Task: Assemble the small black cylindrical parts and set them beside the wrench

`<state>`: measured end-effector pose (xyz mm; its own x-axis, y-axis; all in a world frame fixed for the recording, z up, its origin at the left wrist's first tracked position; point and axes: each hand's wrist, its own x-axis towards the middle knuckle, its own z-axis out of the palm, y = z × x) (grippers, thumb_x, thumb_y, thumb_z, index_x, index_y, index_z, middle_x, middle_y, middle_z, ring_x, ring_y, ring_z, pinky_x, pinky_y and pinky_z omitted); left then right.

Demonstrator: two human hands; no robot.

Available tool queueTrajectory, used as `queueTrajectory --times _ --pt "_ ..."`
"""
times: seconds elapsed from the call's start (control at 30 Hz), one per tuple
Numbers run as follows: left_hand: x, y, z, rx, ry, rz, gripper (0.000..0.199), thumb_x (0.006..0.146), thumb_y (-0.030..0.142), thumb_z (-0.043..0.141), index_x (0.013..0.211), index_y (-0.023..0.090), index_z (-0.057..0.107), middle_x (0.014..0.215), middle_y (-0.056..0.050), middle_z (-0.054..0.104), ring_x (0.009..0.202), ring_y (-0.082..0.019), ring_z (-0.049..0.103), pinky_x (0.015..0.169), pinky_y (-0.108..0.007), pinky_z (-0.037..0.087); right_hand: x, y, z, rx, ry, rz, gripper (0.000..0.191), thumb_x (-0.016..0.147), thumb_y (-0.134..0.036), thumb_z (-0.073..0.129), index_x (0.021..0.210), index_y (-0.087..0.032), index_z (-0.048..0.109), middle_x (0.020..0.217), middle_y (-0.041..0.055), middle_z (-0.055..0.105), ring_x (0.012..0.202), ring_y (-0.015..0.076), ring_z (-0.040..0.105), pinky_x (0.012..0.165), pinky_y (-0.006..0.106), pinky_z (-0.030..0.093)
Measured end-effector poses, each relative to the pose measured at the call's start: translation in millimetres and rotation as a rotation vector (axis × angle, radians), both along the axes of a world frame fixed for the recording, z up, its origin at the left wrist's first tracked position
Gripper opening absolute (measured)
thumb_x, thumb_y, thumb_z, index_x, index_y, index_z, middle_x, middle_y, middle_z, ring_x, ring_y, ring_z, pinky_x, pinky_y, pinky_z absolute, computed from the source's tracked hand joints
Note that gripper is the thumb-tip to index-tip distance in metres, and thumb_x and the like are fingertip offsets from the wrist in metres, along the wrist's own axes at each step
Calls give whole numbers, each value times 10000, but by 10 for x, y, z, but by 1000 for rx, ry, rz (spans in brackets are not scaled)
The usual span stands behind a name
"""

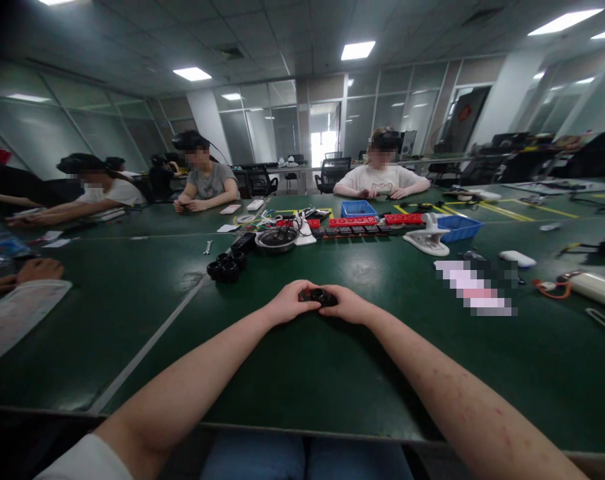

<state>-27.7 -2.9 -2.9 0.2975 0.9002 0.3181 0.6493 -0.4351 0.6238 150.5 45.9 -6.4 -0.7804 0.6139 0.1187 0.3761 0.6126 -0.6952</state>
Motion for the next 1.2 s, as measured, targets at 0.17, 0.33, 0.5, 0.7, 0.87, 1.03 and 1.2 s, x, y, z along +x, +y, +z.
queueTrajectory --times 0.17,0.33,0.5,0.7,0.87,1.03,1.2 --pt "38 -26 -15 -14 -9 -13 287 677 295 656 928 176 584 834 -12 588 749 -149 536 640 -242 426 52 26 66 -111 -86 39 241 657 -224 594 880 -138 559 770 5 589 701 153 543 621 261 417" --pt "148 -66 -51 7 -7 135 286 636 330 678 851 173 574 816 -16 554 717 -158 520 611 -255 419 -16 -20 -4 87 -162 -148 310 608 -347 651 817 -146 543 706 8 573 629 157 518 539 245 371" --pt "160 -50 -73 13 -33 181 280 635 320 680 834 164 560 809 -17 540 714 -153 520 627 -257 434 -101 -88 -74 342 -181 -295 345 627 -395 633 861 -154 556 801 65 593 723 205 535 612 279 380" --pt "106 -45 -20 34 -8 43 322 680 252 652 985 194 565 875 -12 567 760 -146 533 695 -259 439 63 73 -16 16 -62 37 290 673 -297 593 916 -142 564 851 36 592 779 182 540 681 280 405" --pt "116 -81 12 101 38 -15 295 689 263 652 969 199 584 876 -17 569 839 -170 524 725 -274 429 88 89 17 -75 -108 13 307 652 -341 608 879 -139 561 745 10 578 686 164 530 603 261 396" --pt "204 -92 -49 68 -19 187 287 642 269 683 878 152 570 830 -21 531 753 -155 518 673 -270 441 -77 -98 2 251 -297 -285 323 659 -418 593 820 -143 545 742 61 594 665 203 550 562 275 380" --pt "212 -79 -68 48 -47 195 273 645 232 670 880 154 554 838 -17 510 762 -146 513 685 -263 446 -142 -199 13 490 -382 -332 377 719 -444 521 906 -118 538 865 139 599 801 280 556 700 371 392"
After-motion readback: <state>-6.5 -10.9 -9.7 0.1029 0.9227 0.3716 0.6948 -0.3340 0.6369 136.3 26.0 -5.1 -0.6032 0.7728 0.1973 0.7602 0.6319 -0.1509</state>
